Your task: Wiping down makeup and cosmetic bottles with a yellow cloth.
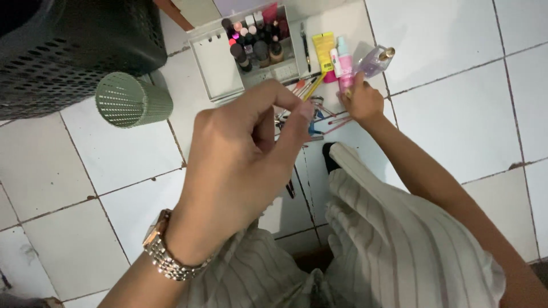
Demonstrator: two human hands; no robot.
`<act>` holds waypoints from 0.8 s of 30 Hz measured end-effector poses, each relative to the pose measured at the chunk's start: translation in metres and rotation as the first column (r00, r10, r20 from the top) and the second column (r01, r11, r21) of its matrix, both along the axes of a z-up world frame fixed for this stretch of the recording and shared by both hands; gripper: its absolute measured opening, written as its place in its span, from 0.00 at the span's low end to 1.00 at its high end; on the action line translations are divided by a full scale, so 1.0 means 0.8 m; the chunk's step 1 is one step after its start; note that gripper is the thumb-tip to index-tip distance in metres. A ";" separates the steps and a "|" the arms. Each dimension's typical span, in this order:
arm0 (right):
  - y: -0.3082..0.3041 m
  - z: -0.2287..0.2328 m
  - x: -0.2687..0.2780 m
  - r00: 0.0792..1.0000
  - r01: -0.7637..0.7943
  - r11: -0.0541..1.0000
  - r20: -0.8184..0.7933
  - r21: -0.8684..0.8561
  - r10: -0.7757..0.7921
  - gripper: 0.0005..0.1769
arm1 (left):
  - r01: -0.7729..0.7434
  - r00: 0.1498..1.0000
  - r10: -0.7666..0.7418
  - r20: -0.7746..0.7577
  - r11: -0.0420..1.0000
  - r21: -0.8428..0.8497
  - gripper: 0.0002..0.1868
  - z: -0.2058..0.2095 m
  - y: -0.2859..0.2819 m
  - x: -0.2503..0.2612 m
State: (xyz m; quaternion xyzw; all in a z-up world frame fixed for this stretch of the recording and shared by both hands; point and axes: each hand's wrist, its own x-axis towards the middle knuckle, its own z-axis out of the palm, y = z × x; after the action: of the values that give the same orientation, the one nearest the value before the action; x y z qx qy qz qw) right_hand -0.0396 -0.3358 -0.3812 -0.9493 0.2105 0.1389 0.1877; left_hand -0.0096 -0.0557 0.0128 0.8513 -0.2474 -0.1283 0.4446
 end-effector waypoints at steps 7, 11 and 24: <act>0.009 -0.002 -0.020 0.919 0.064 0.982 0.373 0.179 -0.128 0.25 | -0.036 0.998 0.034 -0.054 0.998 -0.046 0.07 -0.008 0.011 0.006; 0.007 0.049 -0.027 0.750 0.217 0.904 0.530 0.369 -0.397 0.17 | -0.091 0.996 0.091 0.006 0.995 0.031 0.08 -0.015 0.019 0.008; 0.055 0.441 -0.065 0.746 -0.401 0.570 0.616 0.717 -0.251 0.15 | -0.210 0.843 -0.298 -0.447 0.582 -0.785 0.33 -0.028 0.038 -0.006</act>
State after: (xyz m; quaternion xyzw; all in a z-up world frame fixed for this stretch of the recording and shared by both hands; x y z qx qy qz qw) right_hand -0.0919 -0.2917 -0.0282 -0.7435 -0.0030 -0.1167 0.6584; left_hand -0.0141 -0.0255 -0.0099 0.4740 -0.1657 -0.2444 0.8295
